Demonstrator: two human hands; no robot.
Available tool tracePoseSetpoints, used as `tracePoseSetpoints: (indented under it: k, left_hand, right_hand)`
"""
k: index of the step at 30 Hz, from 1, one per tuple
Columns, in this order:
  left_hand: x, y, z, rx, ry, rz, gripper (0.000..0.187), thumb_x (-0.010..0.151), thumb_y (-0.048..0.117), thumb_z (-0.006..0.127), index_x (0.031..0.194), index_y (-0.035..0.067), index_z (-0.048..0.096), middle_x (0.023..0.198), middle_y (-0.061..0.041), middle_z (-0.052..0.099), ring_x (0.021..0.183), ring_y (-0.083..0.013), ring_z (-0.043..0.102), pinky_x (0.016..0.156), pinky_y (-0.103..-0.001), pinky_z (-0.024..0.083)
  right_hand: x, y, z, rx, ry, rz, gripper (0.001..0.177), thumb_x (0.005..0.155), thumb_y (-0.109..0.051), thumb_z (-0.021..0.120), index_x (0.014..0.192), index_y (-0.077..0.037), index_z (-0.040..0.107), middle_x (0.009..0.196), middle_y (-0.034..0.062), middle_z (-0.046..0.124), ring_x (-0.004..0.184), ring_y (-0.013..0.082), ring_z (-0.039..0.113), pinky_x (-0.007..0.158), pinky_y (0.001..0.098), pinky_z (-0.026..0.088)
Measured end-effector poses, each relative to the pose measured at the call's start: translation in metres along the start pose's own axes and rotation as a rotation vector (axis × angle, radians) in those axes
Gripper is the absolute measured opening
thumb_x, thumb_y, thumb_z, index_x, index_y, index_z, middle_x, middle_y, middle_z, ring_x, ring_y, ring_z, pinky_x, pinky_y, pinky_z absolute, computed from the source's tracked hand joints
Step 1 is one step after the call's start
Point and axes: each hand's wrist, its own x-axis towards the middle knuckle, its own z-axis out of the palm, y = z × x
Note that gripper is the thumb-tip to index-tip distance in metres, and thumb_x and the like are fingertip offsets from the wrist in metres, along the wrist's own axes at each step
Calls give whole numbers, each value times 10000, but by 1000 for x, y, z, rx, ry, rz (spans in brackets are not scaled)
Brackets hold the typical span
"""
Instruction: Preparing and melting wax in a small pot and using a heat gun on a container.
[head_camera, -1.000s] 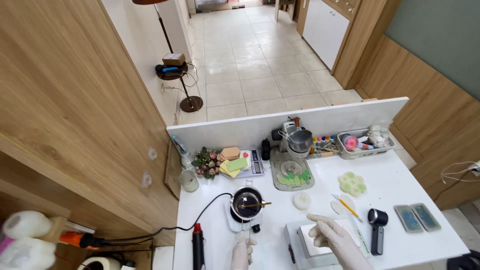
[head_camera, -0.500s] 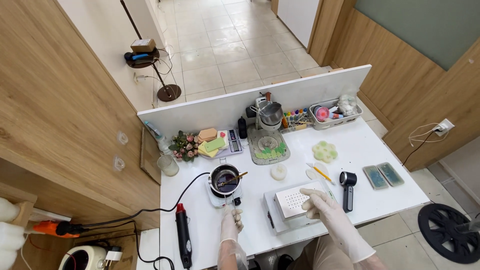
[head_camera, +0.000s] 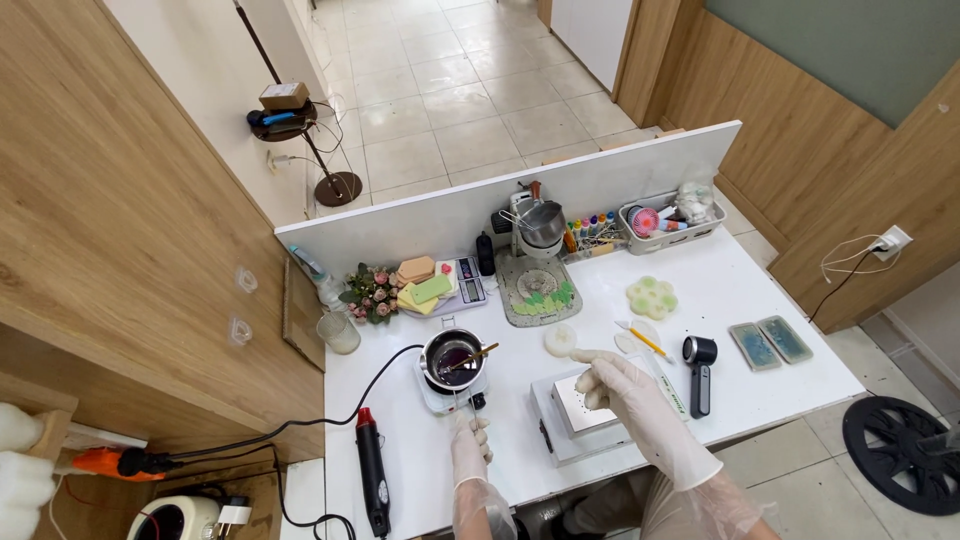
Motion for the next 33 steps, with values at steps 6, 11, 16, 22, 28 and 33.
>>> tracePoseSetpoints:
  k: [6,11,16,22,28,33]
  left_hand:
    - [-18,11,15,46,28,11,531,1063,495,354,896,70,626,579,86,326,529,-83,261,514,-256,283]
    - [-18,23,25,9,78,55,522,1062,500,371,901,72,622,594,97,394,547,-69,295,533,-244,316]
    - [-20,9,38,-32,141,52,513,1062,506,389,907,74,618,610,106,463,564,-56,330,552,-233,350]
    - [21,-26,31,-97,158,49,543,1051,528,354,861,77,591,569,69,317,503,-98,269,483,-279,269]
    - [52,-43,22,-100,130,68,595,1057,555,310,860,74,601,558,85,293,469,-85,239,452,-280,241]
    - [59,-48,21,-87,116,60,607,1035,585,318,850,81,600,546,86,296,453,-91,229,440,-288,229]
  right_hand:
    - [5,-15,-39,-25,88,-50,427,1037,-287,485,1321,-13,649,871,32,652,758,132,568,784,304,495]
    - [32,-20,-89,6,123,-113,433,1039,-283,507,1328,13,633,878,28,639,766,133,563,803,321,482]
    - [51,-5,-122,19,155,-87,447,1036,-280,514,1335,38,610,891,34,654,763,137,558,803,330,472]
    - [56,-9,-146,46,19,-9,458,1025,-269,531,1360,34,607,878,54,651,748,159,562,774,335,475]
    - [44,-5,-188,135,151,-66,458,1047,-266,548,1397,29,574,935,56,628,796,146,533,787,312,452]
    - [51,7,-203,97,136,-93,456,1057,-298,538,1393,7,580,971,65,633,812,137,528,787,300,455]
